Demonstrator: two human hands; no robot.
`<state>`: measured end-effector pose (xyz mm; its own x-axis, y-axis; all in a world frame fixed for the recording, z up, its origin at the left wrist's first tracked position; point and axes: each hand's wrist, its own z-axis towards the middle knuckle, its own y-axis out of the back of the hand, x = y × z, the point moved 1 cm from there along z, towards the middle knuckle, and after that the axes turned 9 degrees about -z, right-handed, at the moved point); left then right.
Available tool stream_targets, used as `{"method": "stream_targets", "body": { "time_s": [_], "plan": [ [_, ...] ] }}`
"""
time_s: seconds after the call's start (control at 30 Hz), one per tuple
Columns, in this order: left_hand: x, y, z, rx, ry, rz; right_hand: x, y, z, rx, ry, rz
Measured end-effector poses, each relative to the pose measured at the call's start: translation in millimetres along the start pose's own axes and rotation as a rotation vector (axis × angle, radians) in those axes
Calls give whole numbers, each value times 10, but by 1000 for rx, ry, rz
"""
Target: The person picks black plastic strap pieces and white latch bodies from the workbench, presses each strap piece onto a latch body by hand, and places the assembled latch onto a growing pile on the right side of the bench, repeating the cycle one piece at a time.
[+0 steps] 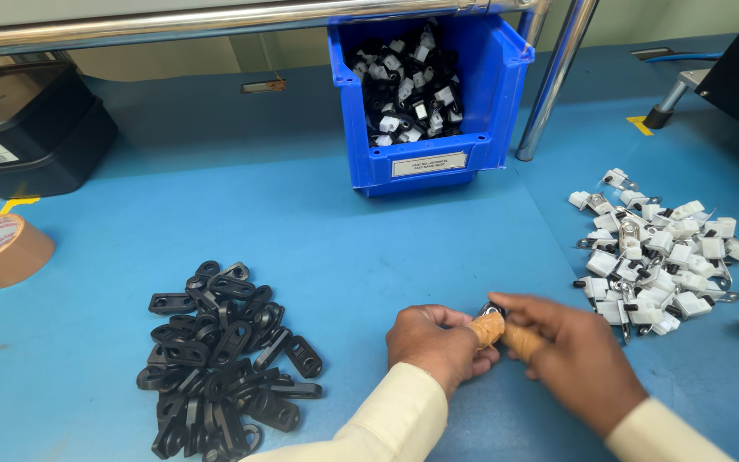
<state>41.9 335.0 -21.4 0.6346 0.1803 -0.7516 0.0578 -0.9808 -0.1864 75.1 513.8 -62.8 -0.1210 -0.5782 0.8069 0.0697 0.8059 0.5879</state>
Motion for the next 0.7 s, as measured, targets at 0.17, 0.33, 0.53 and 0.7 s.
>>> {"method": "stream_targets", "body": {
  "time_s": [0.17,0.33,0.53,0.7],
  "plan": [
    [-31,-16,20,60,34,-122,-14,87,-199,-160,309,-287],
    [-43,-35,-32,19,57,-86,78,121,6,-50,-289,310],
    [-24,-78,-45,28,-34,50,219,4,143,-37,-397,372],
    [-19,-98,-43,-10,-28,69,208,-136,200,-248,-563,521]
  ]
}}
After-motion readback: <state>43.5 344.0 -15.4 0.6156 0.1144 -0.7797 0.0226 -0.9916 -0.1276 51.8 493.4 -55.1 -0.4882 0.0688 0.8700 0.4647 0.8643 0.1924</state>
